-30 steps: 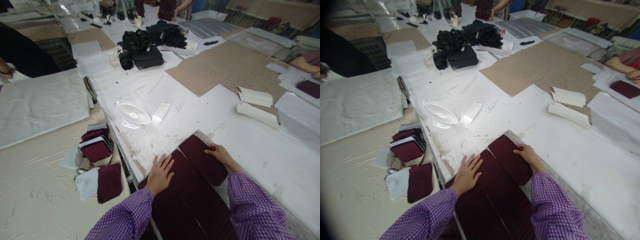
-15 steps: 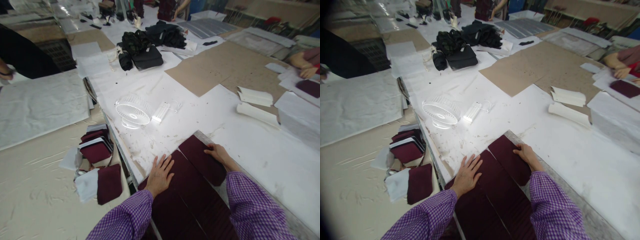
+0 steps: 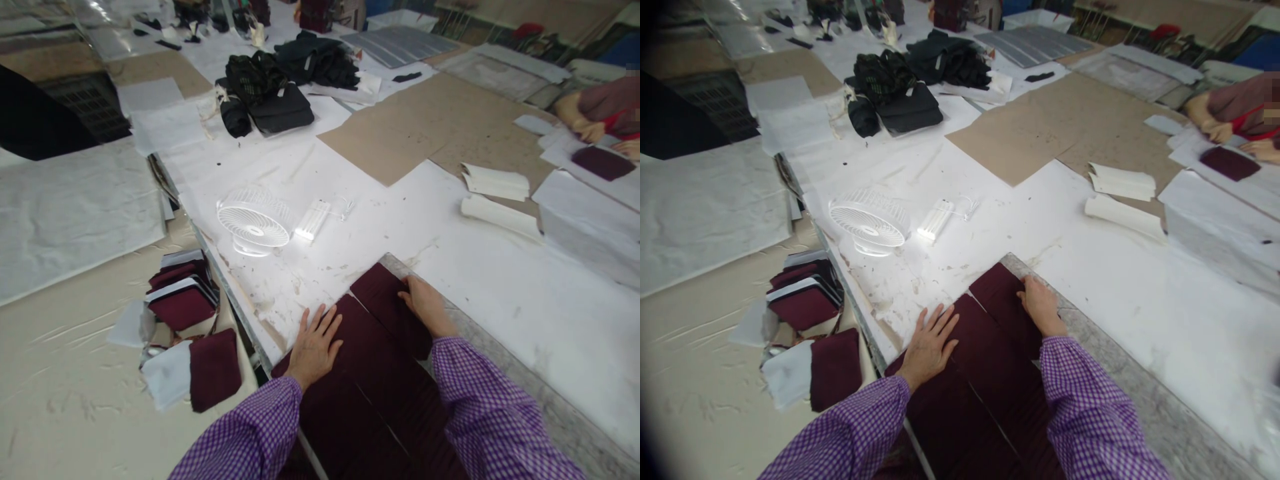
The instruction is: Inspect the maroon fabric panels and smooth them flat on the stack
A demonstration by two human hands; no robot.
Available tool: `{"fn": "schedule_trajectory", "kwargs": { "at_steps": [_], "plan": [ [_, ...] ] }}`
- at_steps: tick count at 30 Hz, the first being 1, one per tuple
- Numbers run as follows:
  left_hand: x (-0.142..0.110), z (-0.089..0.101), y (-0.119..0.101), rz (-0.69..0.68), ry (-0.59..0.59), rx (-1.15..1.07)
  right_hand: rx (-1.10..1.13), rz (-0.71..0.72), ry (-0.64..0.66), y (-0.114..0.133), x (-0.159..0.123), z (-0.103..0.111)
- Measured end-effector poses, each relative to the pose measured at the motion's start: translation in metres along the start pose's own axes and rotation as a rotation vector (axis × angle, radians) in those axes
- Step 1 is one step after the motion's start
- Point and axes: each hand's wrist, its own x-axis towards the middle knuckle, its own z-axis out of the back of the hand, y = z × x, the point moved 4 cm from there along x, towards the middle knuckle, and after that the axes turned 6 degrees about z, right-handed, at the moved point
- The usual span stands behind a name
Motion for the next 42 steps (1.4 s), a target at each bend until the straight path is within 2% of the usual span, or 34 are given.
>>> {"fn": "schedule_trajectory", "kwargs": {
  "at_steps": [10,14,22,26,28,31,36,39,42],
  "plan": [
    [0.001,0.001,-0.001,0.002,0.017,0.003,0.029,0.101,-0.195,-0.006,-0.012,0.001],
    [0.001,0.0,-0.001,0.001,0.022,0.002,0.026,0.09,-0.304,-0.009,-0.015,-0.001],
    [0.0,0.0,-0.001,0.002,0.005,-0.003,0.147,0.011,-0.441,-0.014,-0.025,-0.029],
    [0.0,0.001,-0.001,-0.003,-0.008,-0.008,0.177,0.023,-0.47,-0.012,-0.028,-0.024],
    [0.0,0.002,-0.001,-0.004,-0.014,-0.009,0.182,0.036,-0.497,-0.004,-0.03,-0.016],
    [-0.001,0.001,-0.001,-0.004,-0.014,-0.006,0.18,0.108,-0.519,0.02,-0.03,-0.01],
    [0.001,-0.001,-0.001,-0.006,0.011,0.008,0.127,0.26,-0.45,0.066,-0.021,-0.03],
    [0.003,-0.002,-0.002,-0.007,0.026,0.032,0.095,0.269,-0.408,0.074,-0.016,-0.043],
    [0.003,-0.003,-0.003,-0.037,0.023,0.073,0.074,0.239,-0.396,0.073,-0.016,-0.044]
  ]
}}
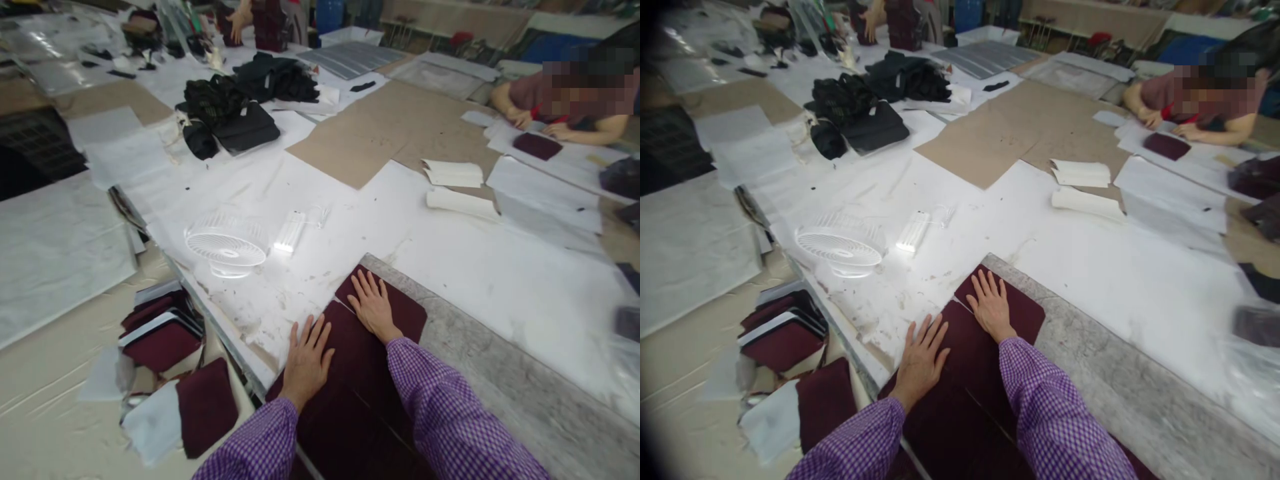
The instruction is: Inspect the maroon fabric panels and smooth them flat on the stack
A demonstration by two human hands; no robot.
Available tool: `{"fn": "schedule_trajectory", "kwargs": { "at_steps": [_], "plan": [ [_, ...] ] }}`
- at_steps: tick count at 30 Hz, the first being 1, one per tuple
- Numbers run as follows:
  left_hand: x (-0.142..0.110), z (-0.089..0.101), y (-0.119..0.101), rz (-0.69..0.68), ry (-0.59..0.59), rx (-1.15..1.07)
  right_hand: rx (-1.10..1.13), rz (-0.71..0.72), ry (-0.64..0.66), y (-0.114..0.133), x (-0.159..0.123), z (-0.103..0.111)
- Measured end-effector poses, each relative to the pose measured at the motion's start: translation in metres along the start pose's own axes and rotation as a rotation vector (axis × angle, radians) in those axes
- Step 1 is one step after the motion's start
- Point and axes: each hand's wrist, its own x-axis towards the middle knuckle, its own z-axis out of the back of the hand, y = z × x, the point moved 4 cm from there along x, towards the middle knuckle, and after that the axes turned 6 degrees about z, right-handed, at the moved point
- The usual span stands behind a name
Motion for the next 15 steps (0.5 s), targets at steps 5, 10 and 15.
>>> {"fn": "schedule_trajectory", "kwargs": {
  "at_steps": [5,10,15],
  "plan": [
    [-0.001,-0.004,-0.002,-0.023,-0.04,0.059,-0.023,-0.111,-0.038,0.009,0.002,0.001],
    [-0.002,-0.004,-0.007,-0.045,-0.063,0.101,-0.008,-0.157,-0.052,0.009,0.003,0.012],
    [-0.003,-0.005,-0.01,-0.077,-0.097,0.1,-0.031,-0.27,-0.098,-0.02,-0.033,0.031]
  ]
}}
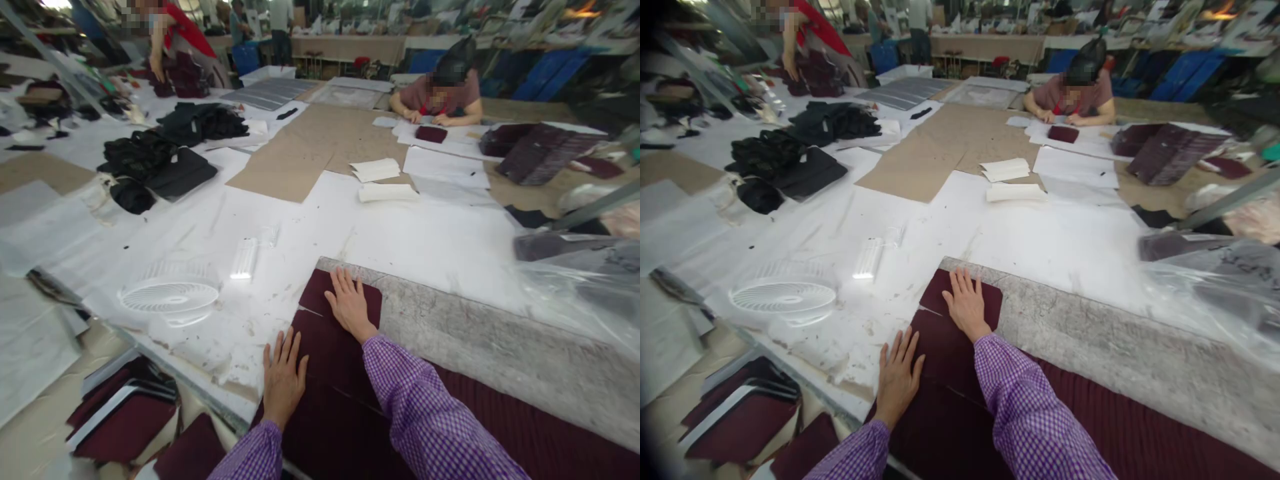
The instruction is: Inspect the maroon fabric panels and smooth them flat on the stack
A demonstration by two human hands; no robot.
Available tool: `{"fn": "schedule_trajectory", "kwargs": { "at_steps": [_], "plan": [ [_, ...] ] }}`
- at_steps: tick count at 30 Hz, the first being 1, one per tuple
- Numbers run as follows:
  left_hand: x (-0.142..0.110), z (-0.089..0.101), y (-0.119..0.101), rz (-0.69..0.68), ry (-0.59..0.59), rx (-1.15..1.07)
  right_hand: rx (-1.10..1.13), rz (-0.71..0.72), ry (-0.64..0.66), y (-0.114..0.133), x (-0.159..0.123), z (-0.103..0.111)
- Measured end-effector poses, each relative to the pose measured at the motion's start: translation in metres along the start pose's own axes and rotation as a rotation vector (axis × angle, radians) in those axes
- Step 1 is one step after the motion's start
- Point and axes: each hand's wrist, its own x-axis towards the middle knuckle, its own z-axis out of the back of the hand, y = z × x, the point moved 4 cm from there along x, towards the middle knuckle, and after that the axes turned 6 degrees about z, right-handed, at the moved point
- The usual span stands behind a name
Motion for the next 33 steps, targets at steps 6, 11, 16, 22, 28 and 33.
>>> {"fn": "schedule_trajectory", "kwargs": {
  "at_steps": [6,11,16,22,28,33],
  "plan": [
    [-0.001,0.0,-0.002,-0.01,-0.027,-0.031,-0.012,-0.111,0.009,-0.033,-0.03,0.0],
    [-0.002,0.004,-0.002,-0.002,0.003,-0.013,0.03,-0.126,0.003,-0.048,-0.05,0.0],
    [-0.004,0.01,0.002,0.042,-0.005,-0.022,0.077,-0.138,0.065,-0.076,-0.052,-0.004],
    [-0.009,0.015,0.008,0.078,-0.029,-0.094,0.046,-0.171,0.075,-0.064,-0.021,0.015],
    [-0.006,0.01,0.013,0.062,-0.019,-0.188,0.009,0.019,0.038,0.061,0.001,-0.022],
    [-0.01,0.014,0.014,0.087,-0.004,-0.258,0.016,0.017,0.048,0.063,-0.004,-0.021]
  ]
}}
